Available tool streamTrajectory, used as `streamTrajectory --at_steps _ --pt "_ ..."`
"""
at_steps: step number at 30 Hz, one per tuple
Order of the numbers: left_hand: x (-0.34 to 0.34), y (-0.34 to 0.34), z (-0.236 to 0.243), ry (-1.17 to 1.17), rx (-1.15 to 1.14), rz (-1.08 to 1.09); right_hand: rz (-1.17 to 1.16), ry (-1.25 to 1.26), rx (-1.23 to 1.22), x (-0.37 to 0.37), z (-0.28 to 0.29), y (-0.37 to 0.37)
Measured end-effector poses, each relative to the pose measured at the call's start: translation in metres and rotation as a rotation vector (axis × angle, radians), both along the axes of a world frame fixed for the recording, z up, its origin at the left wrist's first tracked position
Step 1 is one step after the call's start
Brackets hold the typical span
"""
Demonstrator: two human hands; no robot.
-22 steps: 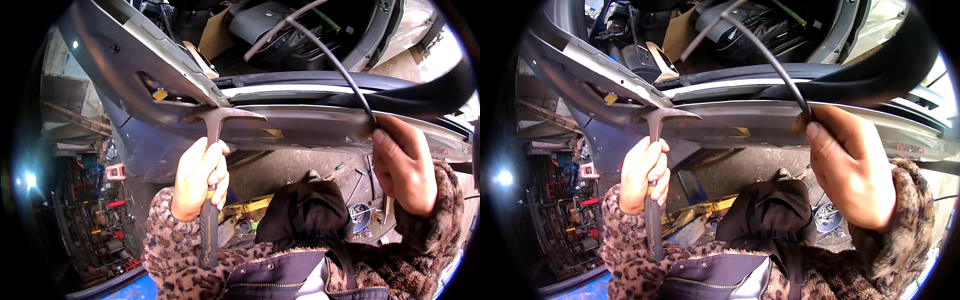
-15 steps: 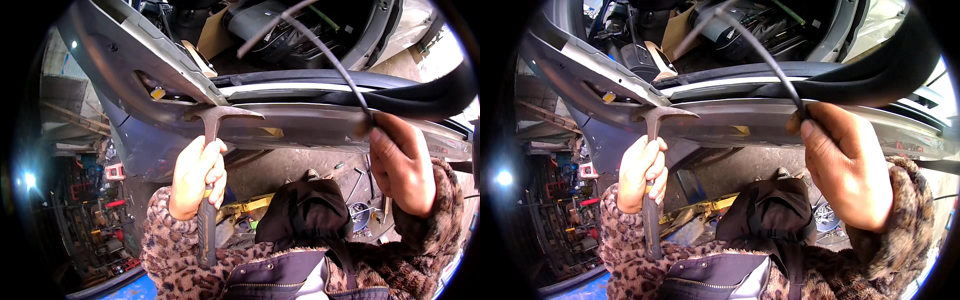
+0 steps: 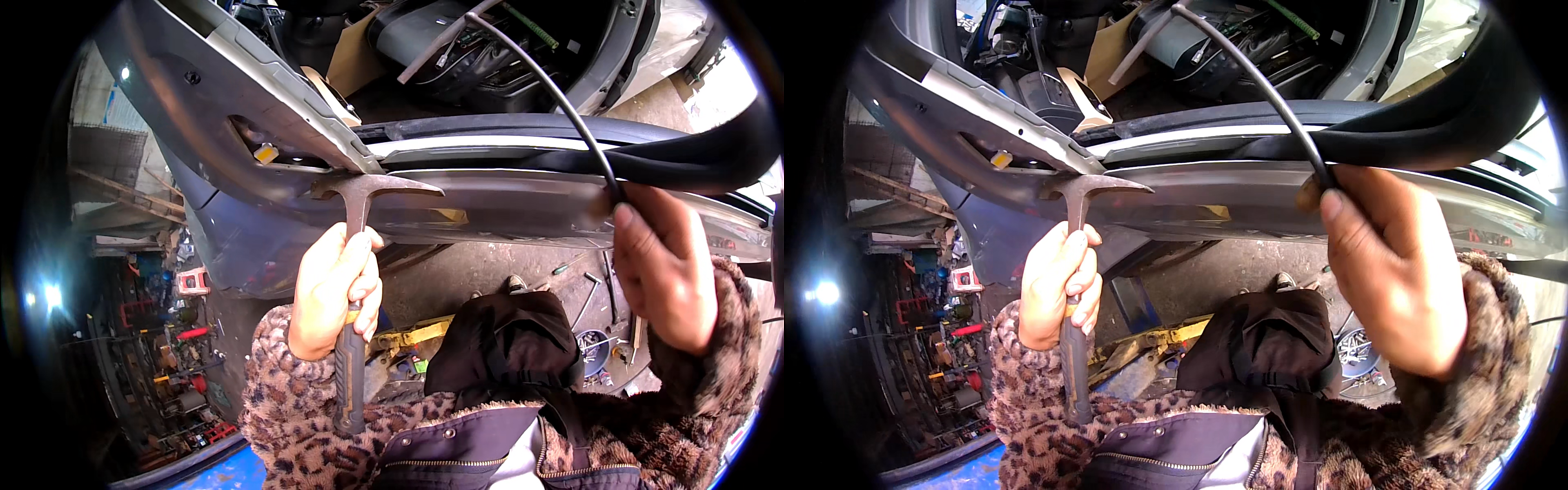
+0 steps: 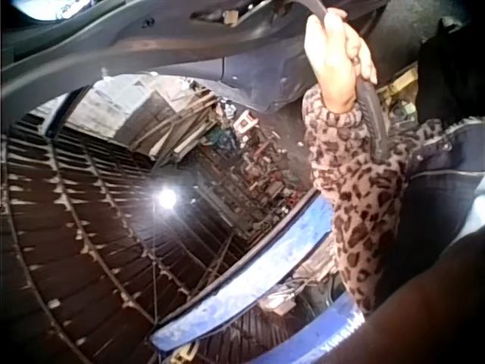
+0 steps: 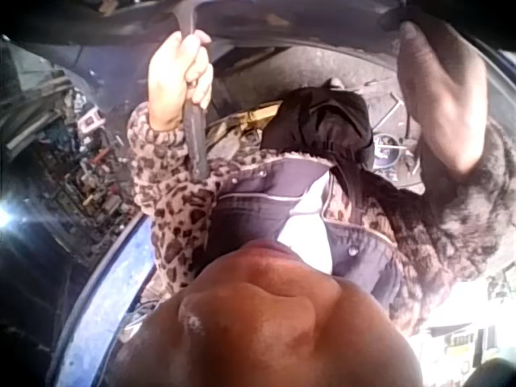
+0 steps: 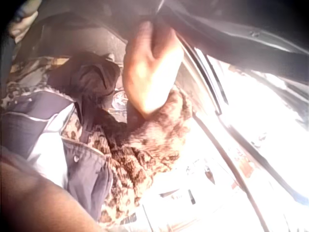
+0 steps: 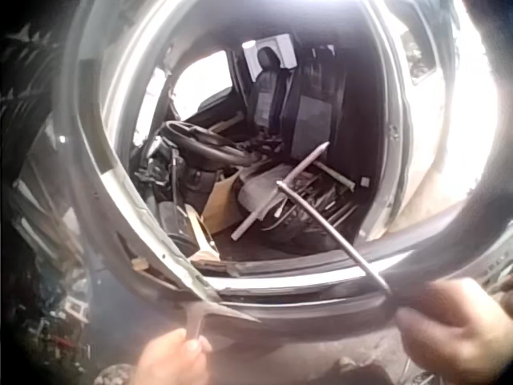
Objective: The person uses a hammer and a metal rod to repeatedly strike and pry the edge of a car door's inner metal frame. They adjust their grip and position multiple times while working on the same area of the door.
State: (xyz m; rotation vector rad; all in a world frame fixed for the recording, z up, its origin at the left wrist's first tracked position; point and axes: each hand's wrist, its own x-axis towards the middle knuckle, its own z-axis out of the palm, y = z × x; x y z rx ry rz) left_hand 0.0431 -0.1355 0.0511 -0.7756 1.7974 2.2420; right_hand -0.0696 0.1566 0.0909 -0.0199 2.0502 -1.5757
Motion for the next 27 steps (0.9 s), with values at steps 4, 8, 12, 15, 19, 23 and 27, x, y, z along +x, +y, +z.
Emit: streamTrajectory --at_steps 4,8,12,15,19,23,27 --pt "0.000 0.000 0.002 0.004 0.012 -0.006 0.472 0.358 0.127 0.002 -0.005 0.007" --pt "-0.001 0.001 -0.001 0.007 0.001 -0.001 0.123 0.107 0.083 0.001 0.000 -0.001" --pt "0.000 0.000 -0.001 0.002 0.016 0.003 0.285 0.214 0.103 0.010 -0.005 0.005" --pt "0.002 -0.001 -0.003 -0.001 0.019 0.008 -0.011 0.024 -0.056 0.002 -0.002 -0.003" --pt "0.001 0.000 -0.001 0.003 0.012 0.008 0.494 0.306 0.158 0.001 0.001 0.003" --pt "-0.002 -0.001 -0.004 0.037 0.006 -0.021 0.240 0.291 0.220 0.007 -0.002 0.005" --pt "0.001 -0.001 -0.005 0.018 0.017 0.012 0.329 0.254 0.074 0.005 -0.005 0.001"
